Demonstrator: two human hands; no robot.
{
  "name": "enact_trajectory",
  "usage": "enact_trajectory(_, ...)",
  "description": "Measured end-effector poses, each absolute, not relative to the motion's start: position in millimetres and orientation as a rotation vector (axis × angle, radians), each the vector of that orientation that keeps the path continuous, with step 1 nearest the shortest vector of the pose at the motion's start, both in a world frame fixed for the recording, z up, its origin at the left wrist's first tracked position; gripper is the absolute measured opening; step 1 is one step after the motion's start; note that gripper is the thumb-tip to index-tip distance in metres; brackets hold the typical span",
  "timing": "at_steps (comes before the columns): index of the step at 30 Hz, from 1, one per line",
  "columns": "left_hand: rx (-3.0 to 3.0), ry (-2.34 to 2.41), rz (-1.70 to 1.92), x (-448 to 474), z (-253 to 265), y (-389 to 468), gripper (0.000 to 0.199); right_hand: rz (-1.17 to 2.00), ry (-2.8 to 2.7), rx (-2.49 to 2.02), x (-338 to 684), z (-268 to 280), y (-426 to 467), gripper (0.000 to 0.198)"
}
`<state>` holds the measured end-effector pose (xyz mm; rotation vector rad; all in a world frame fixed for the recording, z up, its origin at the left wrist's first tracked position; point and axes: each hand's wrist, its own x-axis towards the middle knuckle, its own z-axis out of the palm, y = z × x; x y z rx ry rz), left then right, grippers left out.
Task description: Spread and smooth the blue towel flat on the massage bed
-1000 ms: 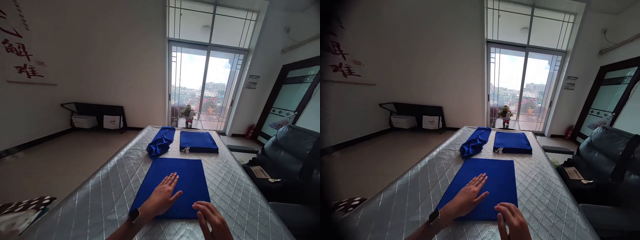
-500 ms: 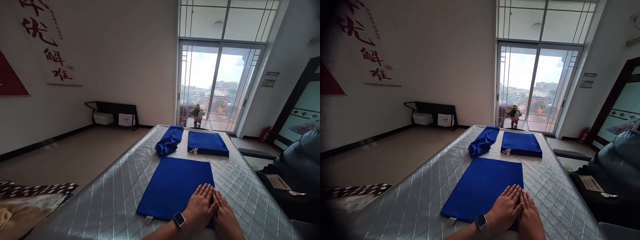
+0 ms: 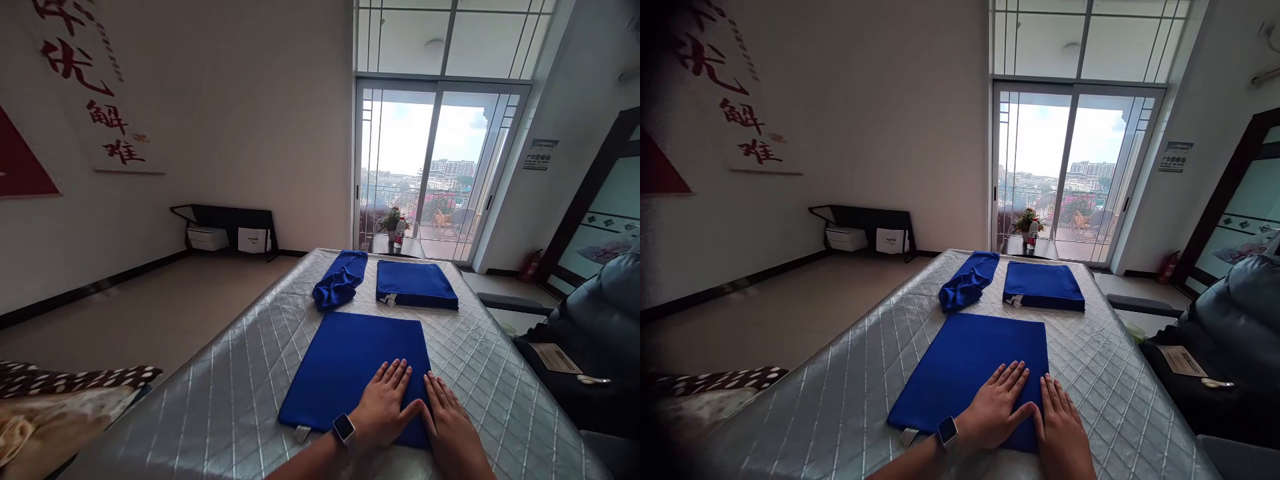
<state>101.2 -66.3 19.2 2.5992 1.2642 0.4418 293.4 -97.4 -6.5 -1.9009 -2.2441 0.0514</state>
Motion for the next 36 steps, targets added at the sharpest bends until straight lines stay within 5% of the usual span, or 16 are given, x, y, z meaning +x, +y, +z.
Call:
enact_trajectory(20, 2.409, 1.817, 0.270, -55, -2, -88, 0.069, 0.133, -2.213, -1.906, 292, -4, -99, 0.061)
enact_trajectory(36, 2.388, 1.898, 0.308, -67, -12, -95, 0.074, -0.047, -2.308, -1.739, 315, -44, -119, 0.050)
